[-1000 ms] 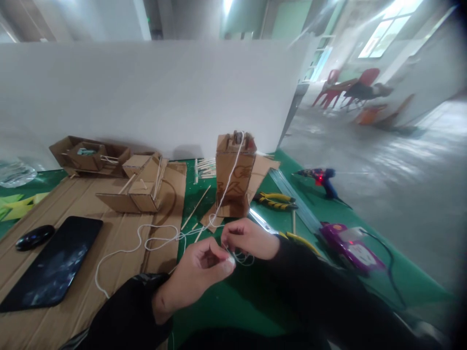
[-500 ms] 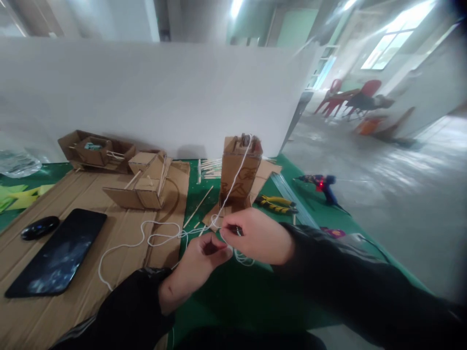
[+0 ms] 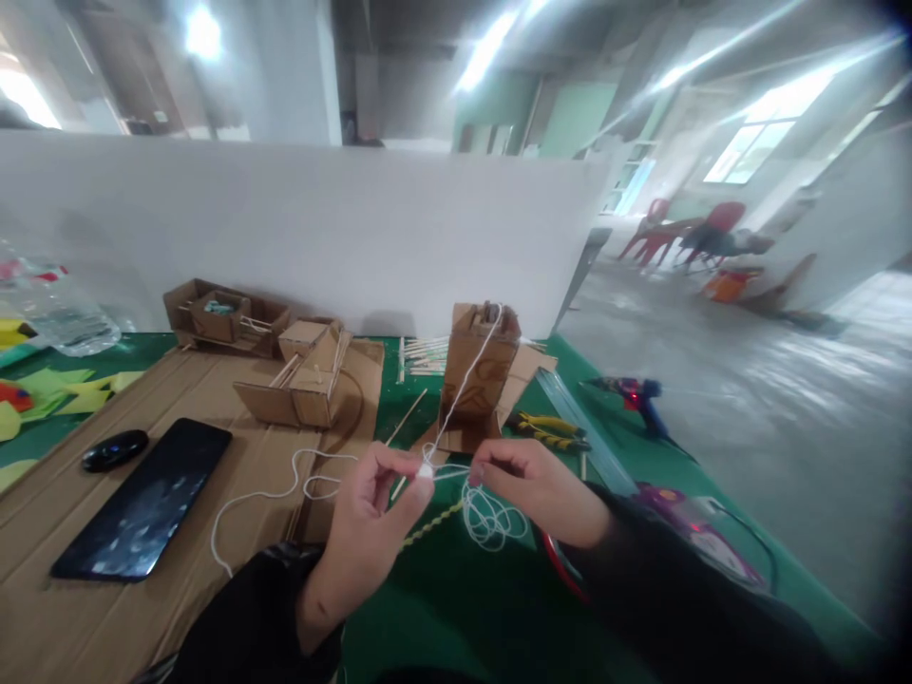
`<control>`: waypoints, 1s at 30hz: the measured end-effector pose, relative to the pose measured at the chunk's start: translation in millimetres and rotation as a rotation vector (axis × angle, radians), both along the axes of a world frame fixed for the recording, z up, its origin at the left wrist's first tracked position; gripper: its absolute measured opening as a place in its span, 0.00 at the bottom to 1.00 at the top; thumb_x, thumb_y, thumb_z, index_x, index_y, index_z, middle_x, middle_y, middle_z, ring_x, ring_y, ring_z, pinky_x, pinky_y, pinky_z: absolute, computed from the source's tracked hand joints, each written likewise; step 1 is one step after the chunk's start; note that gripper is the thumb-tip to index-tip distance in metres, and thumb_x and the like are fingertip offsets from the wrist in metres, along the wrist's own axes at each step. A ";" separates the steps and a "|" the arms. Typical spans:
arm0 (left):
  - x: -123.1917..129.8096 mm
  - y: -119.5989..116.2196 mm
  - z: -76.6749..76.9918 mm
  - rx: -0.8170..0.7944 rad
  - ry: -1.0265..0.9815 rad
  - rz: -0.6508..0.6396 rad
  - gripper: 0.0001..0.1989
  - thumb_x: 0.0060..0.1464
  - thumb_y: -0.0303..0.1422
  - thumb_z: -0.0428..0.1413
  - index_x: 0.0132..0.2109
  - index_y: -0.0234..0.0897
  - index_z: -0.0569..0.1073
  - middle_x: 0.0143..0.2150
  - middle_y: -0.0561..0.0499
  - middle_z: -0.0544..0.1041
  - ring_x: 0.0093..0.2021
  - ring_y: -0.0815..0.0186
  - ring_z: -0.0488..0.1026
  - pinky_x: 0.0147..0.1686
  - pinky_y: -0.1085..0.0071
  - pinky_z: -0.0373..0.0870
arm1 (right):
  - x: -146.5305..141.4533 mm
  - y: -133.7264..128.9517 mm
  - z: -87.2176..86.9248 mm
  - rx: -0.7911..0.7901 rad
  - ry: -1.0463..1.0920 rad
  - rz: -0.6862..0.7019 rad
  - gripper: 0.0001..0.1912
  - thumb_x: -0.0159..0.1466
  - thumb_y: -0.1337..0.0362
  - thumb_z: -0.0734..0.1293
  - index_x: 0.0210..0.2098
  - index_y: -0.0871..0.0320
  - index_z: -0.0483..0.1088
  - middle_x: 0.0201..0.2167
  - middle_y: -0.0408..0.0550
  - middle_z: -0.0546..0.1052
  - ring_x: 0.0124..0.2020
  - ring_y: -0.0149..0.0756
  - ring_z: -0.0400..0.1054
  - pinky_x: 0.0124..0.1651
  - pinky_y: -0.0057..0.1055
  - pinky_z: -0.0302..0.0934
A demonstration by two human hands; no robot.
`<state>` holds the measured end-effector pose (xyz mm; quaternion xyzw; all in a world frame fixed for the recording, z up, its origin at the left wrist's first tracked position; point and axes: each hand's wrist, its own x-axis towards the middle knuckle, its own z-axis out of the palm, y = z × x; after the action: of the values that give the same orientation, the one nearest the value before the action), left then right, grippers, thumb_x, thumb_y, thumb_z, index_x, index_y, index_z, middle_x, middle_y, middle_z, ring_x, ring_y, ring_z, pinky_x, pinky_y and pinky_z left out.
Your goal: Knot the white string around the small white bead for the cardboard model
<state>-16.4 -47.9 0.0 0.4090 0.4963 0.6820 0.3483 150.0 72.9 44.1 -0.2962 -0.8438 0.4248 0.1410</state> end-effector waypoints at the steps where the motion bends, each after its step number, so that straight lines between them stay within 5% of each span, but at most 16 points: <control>1: 1.1 -4.3 2.3 0.008 0.049 -0.020 0.04 0.54 0.30 0.59 0.37 0.38 0.70 0.35 0.53 0.74 0.36 0.69 0.72 0.38 0.75 0.68 | -0.5 -0.8 -1.3 -0.029 0.020 0.015 0.13 0.62 0.61 0.61 0.27 0.62 0.72 0.22 0.43 0.71 0.23 0.29 0.61 0.26 0.25 0.54; 5: 4.7 -16.6 4.4 0.034 0.214 -0.096 0.05 0.55 0.29 0.58 0.40 0.39 0.73 0.36 0.52 0.75 0.38 0.67 0.72 0.40 0.74 0.69 | -4.7 0.5 -0.9 -0.060 0.073 0.041 0.13 0.62 0.61 0.62 0.27 0.63 0.72 0.24 0.44 0.72 0.25 0.30 0.62 0.30 0.26 0.56; 13: 10.7 -23.7 -0.3 -0.230 0.145 -0.258 0.08 0.57 0.36 0.57 0.42 0.39 0.75 0.38 0.49 0.78 0.39 0.64 0.74 0.40 0.73 0.69 | -5.2 0.3 12.4 0.009 0.005 0.047 0.13 0.62 0.63 0.62 0.26 0.63 0.72 0.22 0.44 0.72 0.24 0.29 0.62 0.28 0.25 0.55; 30: 24.1 -15.5 -21.7 -0.327 0.191 -0.326 0.06 0.54 0.32 0.57 0.39 0.35 0.74 0.37 0.47 0.79 0.38 0.60 0.74 0.39 0.69 0.68 | -20.5 -32.6 4.8 0.352 -0.169 0.103 0.08 0.58 0.67 0.64 0.23 0.59 0.70 0.19 0.40 0.71 0.21 0.25 0.59 0.25 0.24 0.47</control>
<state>7.7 -63.4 -21.7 0.4847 0.5580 0.4855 0.4668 129.5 40.3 48.9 -0.2579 -0.9280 0.2508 0.0973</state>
